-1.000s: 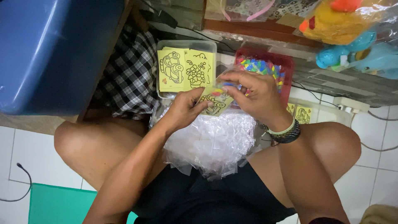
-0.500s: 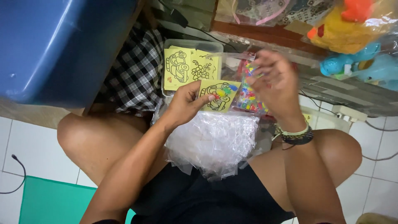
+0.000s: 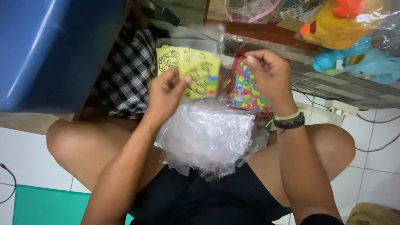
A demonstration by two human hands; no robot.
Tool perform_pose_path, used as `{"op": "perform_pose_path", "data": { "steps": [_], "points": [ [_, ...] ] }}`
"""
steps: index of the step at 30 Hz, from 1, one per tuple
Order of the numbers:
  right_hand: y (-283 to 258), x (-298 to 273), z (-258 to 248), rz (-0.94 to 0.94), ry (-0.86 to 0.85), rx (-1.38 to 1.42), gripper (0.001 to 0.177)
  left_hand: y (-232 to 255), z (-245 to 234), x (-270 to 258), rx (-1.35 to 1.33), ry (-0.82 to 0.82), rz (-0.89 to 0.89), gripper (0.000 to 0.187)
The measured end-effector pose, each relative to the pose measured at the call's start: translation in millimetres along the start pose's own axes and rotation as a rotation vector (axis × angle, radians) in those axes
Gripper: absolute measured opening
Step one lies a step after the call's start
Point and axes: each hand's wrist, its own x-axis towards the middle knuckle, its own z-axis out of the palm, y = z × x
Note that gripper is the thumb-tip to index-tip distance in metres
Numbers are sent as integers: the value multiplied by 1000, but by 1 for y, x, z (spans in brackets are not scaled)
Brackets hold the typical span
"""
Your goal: Packing small illustrated cards into plastic bags while sitting on the floor.
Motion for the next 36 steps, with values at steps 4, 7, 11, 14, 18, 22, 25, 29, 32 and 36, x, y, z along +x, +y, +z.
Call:
{"op": "perform_pose_path", "data": {
  "steps": [4,7,11,14,18,22,25,29,32,36],
  "points": [
    [46,-2,9,-116,-95,-627,6,-13,-16,10,-53,141,16,18],
    [70,-13,36,-59,-164,-896,11,-8,-9,6,-83,162,17,19],
    [93,-3,53,4,-190,-1092,23,6,1,1,-80,132,28,24],
    [108,-4,53,14,-196,-1025,27,-9,-3,3,-42,124,34,20],
    [123,2,62,186,-224,-1040,32,2,0,4,-65,102,10,22],
    [137,0,55,133,-220,-950,15,16,3,2,-74,16,46,47],
    [142,-3,51,49,-170,-968,8,23,4,0,-40,-17,70,58],
    [138,-4,44,-75,-72,-928,4,20,5,-1,-90,-17,38,53],
    [130,-1,33,-157,-52,-787,4,0,0,1,-164,2,2,42],
    [99,0,30,-194,-37,-615,6,17,4,0,-142,38,21,32]
  ]
}}
